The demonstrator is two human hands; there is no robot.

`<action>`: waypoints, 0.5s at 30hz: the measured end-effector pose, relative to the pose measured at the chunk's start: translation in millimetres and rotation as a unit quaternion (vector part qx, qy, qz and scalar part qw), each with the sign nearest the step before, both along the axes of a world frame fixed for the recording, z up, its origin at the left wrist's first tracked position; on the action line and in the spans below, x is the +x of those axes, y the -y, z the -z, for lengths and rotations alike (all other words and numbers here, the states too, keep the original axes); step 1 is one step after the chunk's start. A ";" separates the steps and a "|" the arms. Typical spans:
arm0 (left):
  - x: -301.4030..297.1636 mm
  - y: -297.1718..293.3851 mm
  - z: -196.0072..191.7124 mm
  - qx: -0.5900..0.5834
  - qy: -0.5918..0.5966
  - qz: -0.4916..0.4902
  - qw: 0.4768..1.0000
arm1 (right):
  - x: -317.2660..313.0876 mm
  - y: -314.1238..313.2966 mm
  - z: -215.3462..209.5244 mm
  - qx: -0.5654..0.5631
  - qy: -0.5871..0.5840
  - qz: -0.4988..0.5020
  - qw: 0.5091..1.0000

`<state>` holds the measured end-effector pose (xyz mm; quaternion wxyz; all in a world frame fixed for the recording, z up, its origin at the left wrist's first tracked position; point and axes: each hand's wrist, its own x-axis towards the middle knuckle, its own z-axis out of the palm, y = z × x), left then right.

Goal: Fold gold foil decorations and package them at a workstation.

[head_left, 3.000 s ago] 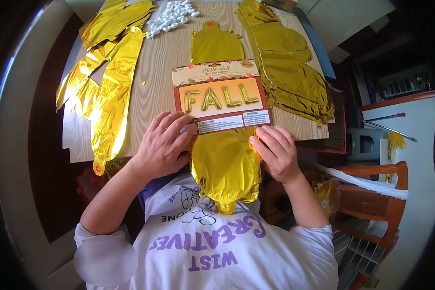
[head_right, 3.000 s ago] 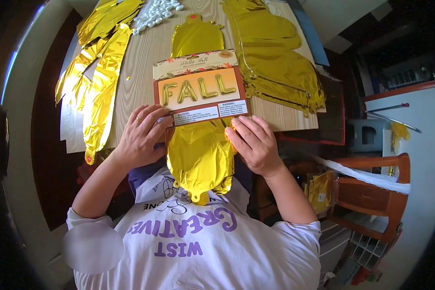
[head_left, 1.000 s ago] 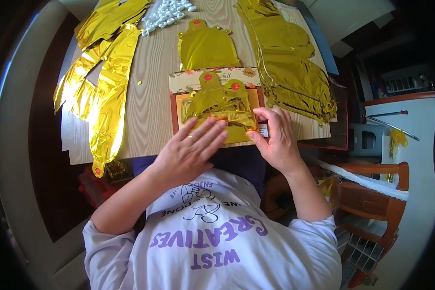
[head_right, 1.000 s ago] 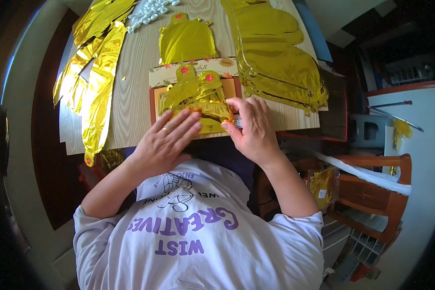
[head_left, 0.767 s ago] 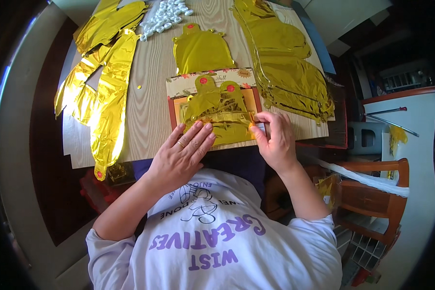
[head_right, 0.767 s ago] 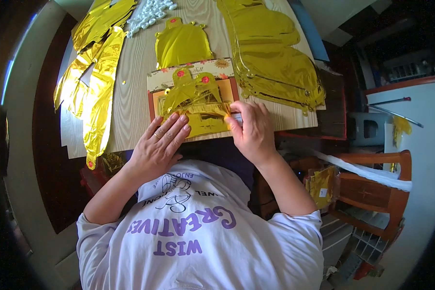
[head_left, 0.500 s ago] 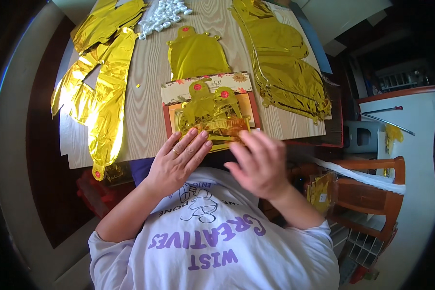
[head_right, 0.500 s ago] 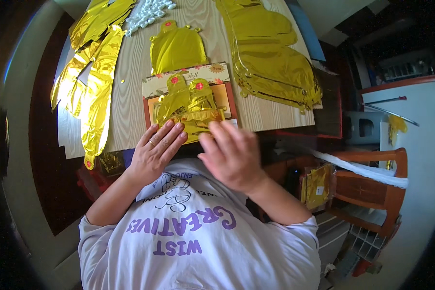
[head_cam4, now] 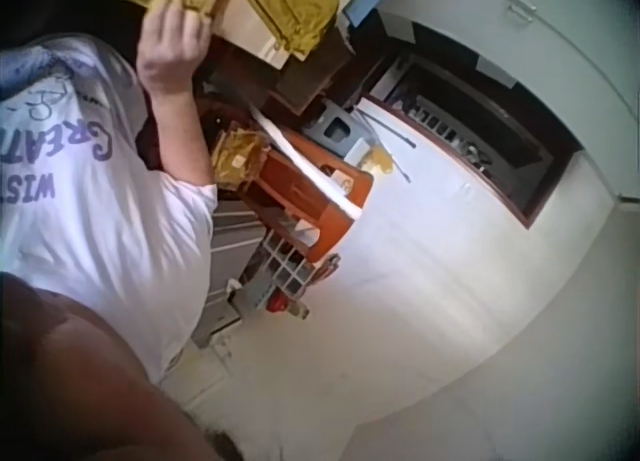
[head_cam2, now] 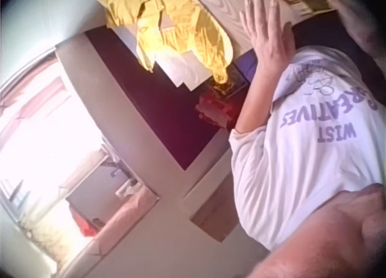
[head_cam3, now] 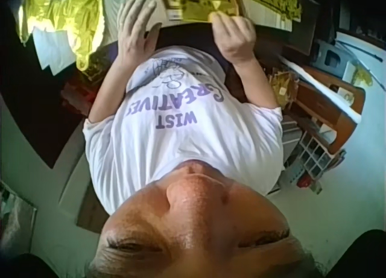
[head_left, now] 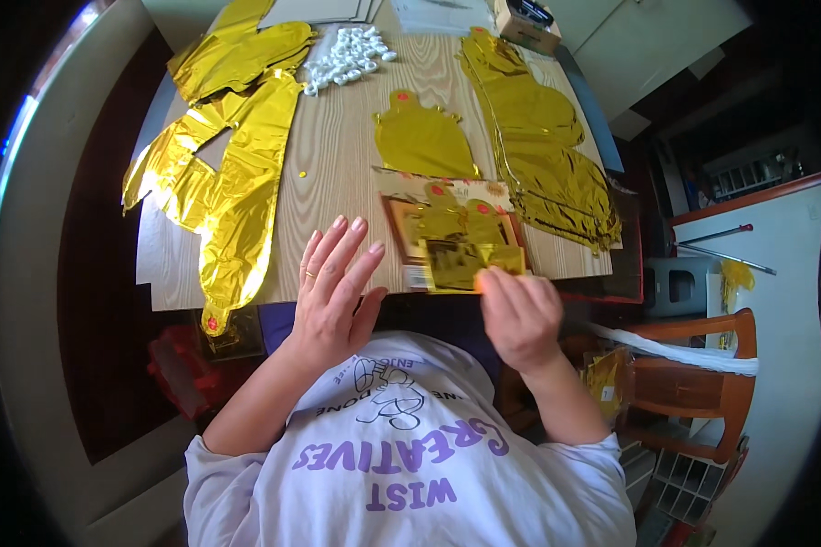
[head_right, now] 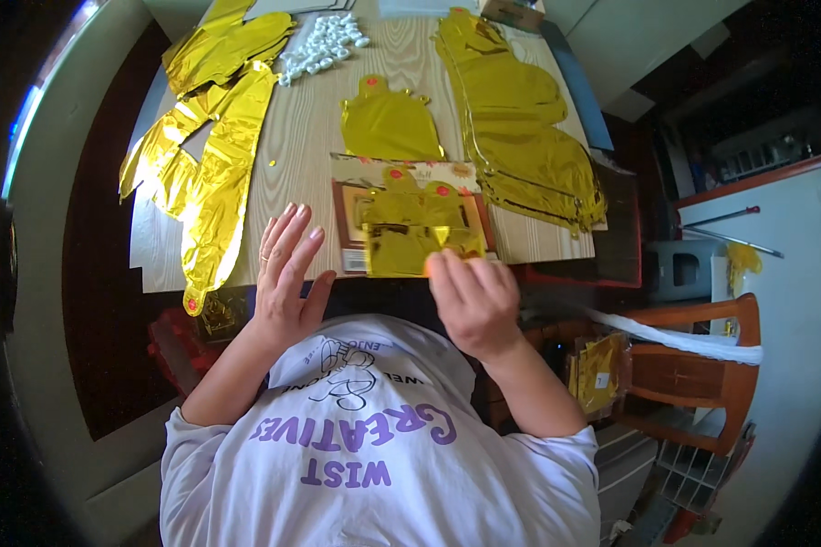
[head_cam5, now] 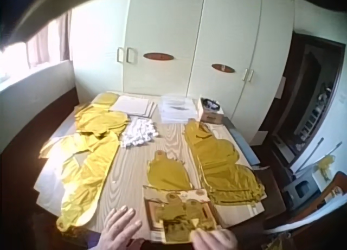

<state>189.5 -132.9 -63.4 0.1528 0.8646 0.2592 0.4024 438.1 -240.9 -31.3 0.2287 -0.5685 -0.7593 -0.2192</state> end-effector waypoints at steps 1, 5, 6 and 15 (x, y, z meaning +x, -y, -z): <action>-3.6 -0.8 -1.3 -0.007 0.000 -0.002 1.000 | 1.7 1.5 -9.2 0.026 -0.036 0.009 0.999; -3.2 1.1 -6.7 -0.023 0.015 0.011 1.000 | 17.7 14.6 -22.8 0.056 -0.293 0.221 0.928; 0.6 0.9 -8.9 -0.017 0.015 0.020 1.000 | 20.5 7.1 -19.1 0.108 -0.452 0.197 0.863; 11.5 6.0 -17.2 0.010 -0.032 0.065 0.997 | -31.7 -5.7 44.4 0.033 -0.895 0.144 0.420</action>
